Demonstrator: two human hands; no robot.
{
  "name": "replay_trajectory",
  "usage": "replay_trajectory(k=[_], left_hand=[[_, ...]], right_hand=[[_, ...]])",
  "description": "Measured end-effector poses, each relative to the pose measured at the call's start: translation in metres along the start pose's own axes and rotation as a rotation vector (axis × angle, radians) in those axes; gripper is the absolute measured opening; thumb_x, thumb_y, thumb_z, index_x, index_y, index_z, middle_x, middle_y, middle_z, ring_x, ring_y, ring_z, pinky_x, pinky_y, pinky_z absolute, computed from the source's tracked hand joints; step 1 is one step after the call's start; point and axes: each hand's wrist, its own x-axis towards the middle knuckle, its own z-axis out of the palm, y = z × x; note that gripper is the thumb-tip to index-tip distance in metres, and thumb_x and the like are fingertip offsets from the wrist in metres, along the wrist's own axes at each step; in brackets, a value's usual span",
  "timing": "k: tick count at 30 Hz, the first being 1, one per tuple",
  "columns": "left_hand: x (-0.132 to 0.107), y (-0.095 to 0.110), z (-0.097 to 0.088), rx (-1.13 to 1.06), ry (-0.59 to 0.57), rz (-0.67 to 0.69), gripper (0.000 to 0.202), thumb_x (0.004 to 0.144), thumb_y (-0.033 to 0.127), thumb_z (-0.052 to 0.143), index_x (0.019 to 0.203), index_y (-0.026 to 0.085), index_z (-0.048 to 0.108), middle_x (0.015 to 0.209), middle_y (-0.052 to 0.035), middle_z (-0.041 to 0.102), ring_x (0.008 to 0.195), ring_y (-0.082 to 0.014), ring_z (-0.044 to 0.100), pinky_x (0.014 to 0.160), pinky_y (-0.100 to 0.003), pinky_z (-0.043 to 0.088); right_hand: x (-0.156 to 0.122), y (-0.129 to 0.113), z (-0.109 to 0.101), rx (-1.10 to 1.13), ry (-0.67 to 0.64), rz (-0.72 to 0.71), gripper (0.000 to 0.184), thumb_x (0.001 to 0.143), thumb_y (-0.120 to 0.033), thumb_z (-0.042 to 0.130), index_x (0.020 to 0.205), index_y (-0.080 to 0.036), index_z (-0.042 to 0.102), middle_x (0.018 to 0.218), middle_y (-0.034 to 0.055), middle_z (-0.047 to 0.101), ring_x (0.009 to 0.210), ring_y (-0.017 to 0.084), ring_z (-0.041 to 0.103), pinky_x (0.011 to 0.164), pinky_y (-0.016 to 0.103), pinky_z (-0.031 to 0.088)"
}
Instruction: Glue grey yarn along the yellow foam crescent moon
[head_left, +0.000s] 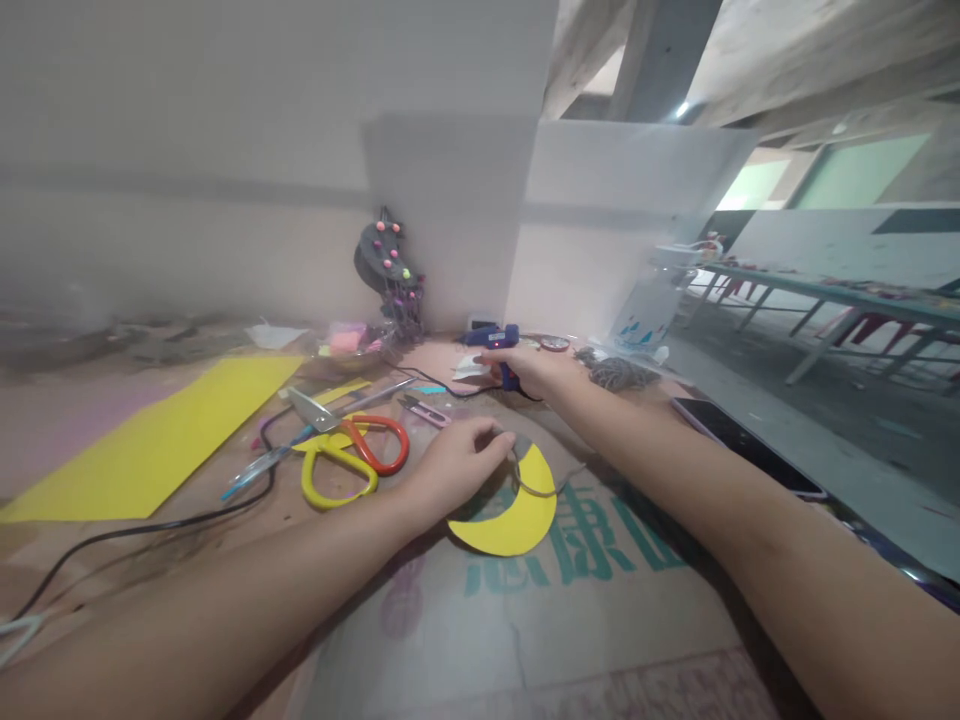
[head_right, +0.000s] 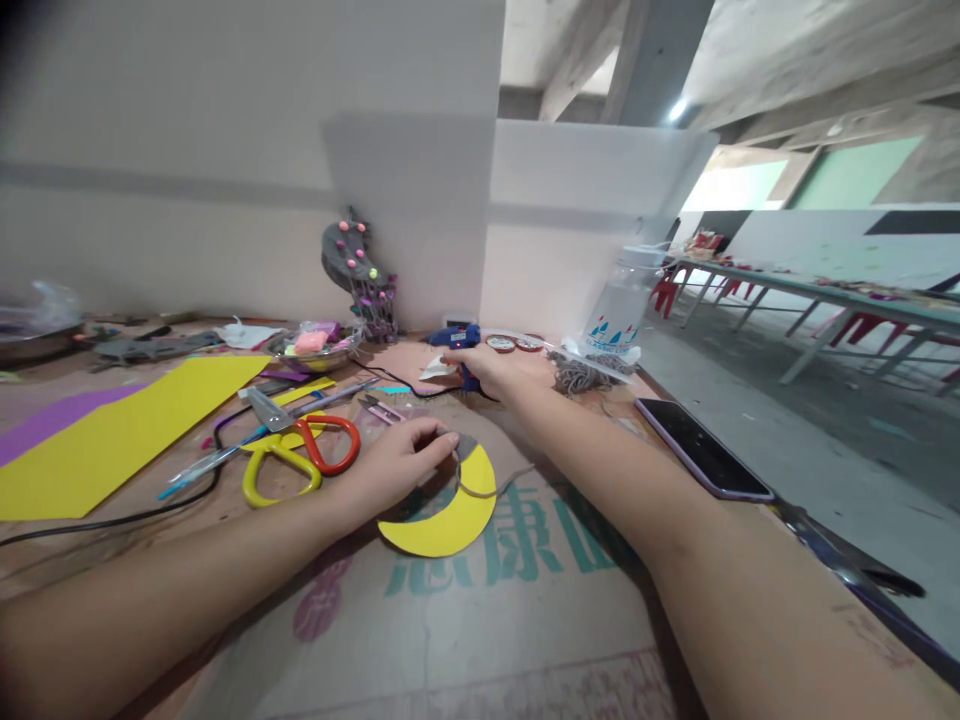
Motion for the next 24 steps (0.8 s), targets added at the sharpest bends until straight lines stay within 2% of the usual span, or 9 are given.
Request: replay_trajectory(k=[5, 10, 12, 14, 16, 19, 24], left_hand=[[0.001, -0.002, 0.001, -0.049, 0.008, -0.027, 0.032, 0.089, 0.044, 0.047, 0.074, 0.018, 0.062, 0.068, -0.0001, 0.065, 0.065, -0.0165, 0.057, 0.059, -0.026, 0.040], [0.006, -0.008, 0.002, -0.181, 0.065, -0.025, 0.032, 0.090, 0.043, 0.047, 0.074, 0.019, 0.060, 0.066, 0.0009, 0.064, 0.065, -0.0155, 0.057, 0.062, -0.026, 0.042], [0.008, -0.013, 0.004, -0.232, 0.080, -0.019, 0.033, 0.091, 0.043, 0.046, 0.074, 0.018, 0.060, 0.070, -0.0002, 0.065, 0.068, -0.0158, 0.058, 0.065, -0.026, 0.044], [0.010, -0.017, 0.005, -0.268, 0.085, -0.029, 0.035, 0.092, 0.044, 0.045, 0.074, 0.018, 0.060, 0.073, -0.0011, 0.066, 0.069, -0.0159, 0.058, 0.065, -0.026, 0.044], [0.010, -0.017, 0.005, -0.268, 0.090, -0.031, 0.036, 0.093, 0.045, 0.044, 0.074, 0.019, 0.059, 0.073, -0.0013, 0.066, 0.067, -0.0156, 0.058, 0.063, -0.026, 0.043], [0.009, -0.014, 0.003, -0.225, 0.111, -0.036, 0.036, 0.093, 0.045, 0.045, 0.072, 0.019, 0.059, 0.071, -0.0004, 0.065, 0.064, -0.0147, 0.056, 0.060, -0.025, 0.041], [0.006, -0.008, -0.002, -0.174, 0.137, -0.072, 0.035, 0.091, 0.045, 0.048, 0.070, 0.018, 0.058, 0.070, 0.0010, 0.064, 0.063, -0.0135, 0.055, 0.061, -0.025, 0.038]], right_hand=[[-0.005, 0.007, -0.012, 0.010, 0.062, -0.012, 0.039, 0.069, -0.048, 0.077, 0.094, -0.020, 0.069, 0.089, 0.0112, 0.073, 0.093, 0.030, 0.068, 0.076, 0.039, 0.052], [-0.050, 0.009, -0.037, 0.079, 0.053, -0.122, 0.029, 0.081, -0.041, 0.062, 0.101, -0.020, 0.066, 0.104, 0.0078, 0.072, 0.091, 0.022, 0.068, 0.079, 0.033, 0.051], [-0.076, 0.012, -0.050, 0.131, 0.069, -0.199, 0.029, 0.079, -0.042, 0.064, 0.097, -0.019, 0.065, 0.093, 0.0071, 0.071, 0.078, 0.020, 0.067, 0.074, 0.033, 0.051], [-0.101, 0.018, -0.062, 0.037, 0.093, -0.179, 0.029, 0.080, -0.049, 0.064, 0.082, -0.020, 0.066, 0.076, 0.0051, 0.068, 0.070, 0.019, 0.063, 0.068, 0.032, 0.049], [-0.120, 0.026, -0.070, 0.001, 0.088, -0.137, 0.033, 0.081, -0.054, 0.062, 0.077, -0.021, 0.067, 0.075, 0.0060, 0.068, 0.069, 0.020, 0.062, 0.065, 0.033, 0.050], [-0.139, 0.036, -0.071, -0.020, 0.065, -0.113, 0.034, 0.079, -0.057, 0.061, 0.073, -0.024, 0.068, 0.074, 0.0069, 0.069, 0.070, 0.023, 0.064, 0.065, 0.036, 0.052], [-0.157, 0.042, -0.059, -0.037, -0.003, -0.079, 0.028, 0.080, -0.053, 0.061, 0.085, -0.028, 0.072, 0.090, 0.0063, 0.075, 0.087, 0.027, 0.070, 0.078, 0.039, 0.057]])
